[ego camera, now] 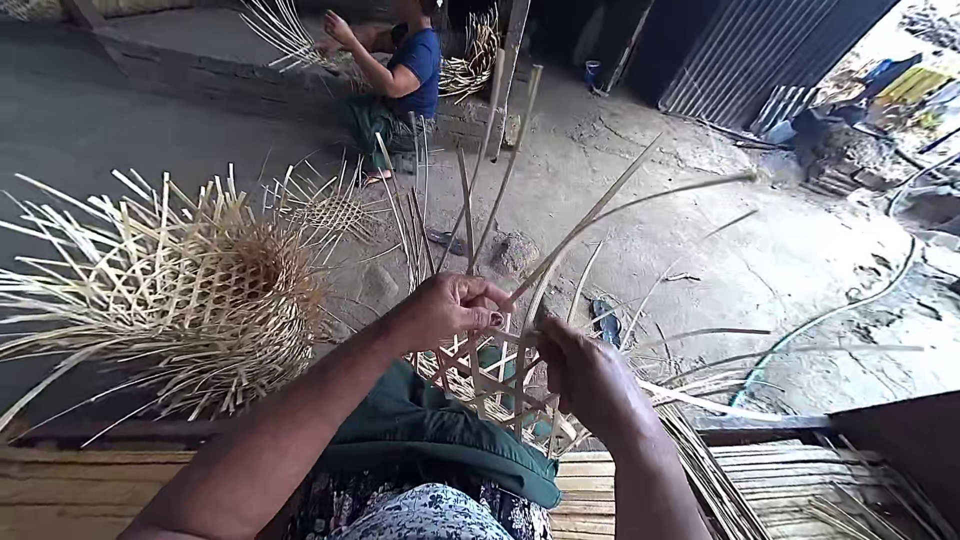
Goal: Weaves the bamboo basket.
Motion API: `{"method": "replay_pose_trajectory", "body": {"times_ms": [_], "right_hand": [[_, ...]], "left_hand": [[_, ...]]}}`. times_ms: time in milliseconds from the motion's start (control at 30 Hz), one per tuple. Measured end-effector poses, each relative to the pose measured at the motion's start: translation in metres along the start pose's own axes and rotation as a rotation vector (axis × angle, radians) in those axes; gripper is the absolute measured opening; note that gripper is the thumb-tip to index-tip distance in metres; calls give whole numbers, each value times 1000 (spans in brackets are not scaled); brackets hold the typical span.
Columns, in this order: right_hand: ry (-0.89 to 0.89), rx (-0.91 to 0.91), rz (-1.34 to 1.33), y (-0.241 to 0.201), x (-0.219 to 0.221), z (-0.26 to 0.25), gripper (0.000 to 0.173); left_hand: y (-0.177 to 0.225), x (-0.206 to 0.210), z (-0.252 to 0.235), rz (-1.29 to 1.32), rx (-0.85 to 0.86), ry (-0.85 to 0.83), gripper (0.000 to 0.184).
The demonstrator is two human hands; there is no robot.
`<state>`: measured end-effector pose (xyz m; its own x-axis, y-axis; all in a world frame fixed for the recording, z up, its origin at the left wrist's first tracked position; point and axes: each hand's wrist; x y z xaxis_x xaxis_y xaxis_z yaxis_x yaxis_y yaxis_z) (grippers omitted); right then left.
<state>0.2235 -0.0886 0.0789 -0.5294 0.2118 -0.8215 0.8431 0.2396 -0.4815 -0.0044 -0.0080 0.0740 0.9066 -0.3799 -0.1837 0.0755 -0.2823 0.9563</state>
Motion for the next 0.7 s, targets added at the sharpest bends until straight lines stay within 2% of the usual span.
{"method": "replay_pose_trajectory", "body": {"times_ms": [67,133,200,267,300,367,467,567,633,700], "right_hand": [[-119,114,-21,-3,-4,-6,34],[-178,177,-9,-5,-8,-11,35],[-180,208,-3,-9,-9,-13,41],[-132,194,-11,-10,-6,-15,44],[-77,161,-25,-10,-3,-16,41],[113,53,-99,-6,10,-13,28],[388,-88,-202,6,28,-7,19],[589,-131,-80,4,26,-2,22],[620,-108,34,-5,21,0,30],[587,-64,37,-11,16,2,24]], "left_hand": [[-7,-1,0,130,59,-71,9],[-15,0,3,130,125,-38,9],[-14,8,11,-118,259,144,19],[-9,20,17,-480,589,299,29],[-6,25,17,-613,738,270,32],[-6,28,9,-850,867,114,44],[-9,11,-14,-990,806,29,55],[6,-2,-20,-891,760,162,48],[14,6,-10,-792,756,232,40],[15,17,2,-701,703,257,32]]}}
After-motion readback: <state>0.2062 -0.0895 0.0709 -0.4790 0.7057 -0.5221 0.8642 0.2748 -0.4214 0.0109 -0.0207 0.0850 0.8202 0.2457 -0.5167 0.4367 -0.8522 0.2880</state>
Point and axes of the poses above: each hand's wrist, its own z-axis away from the middle knuckle, its own x-axis out of the palm, y = z × x, and after that the axes turned 10 degrees about y, right-handed
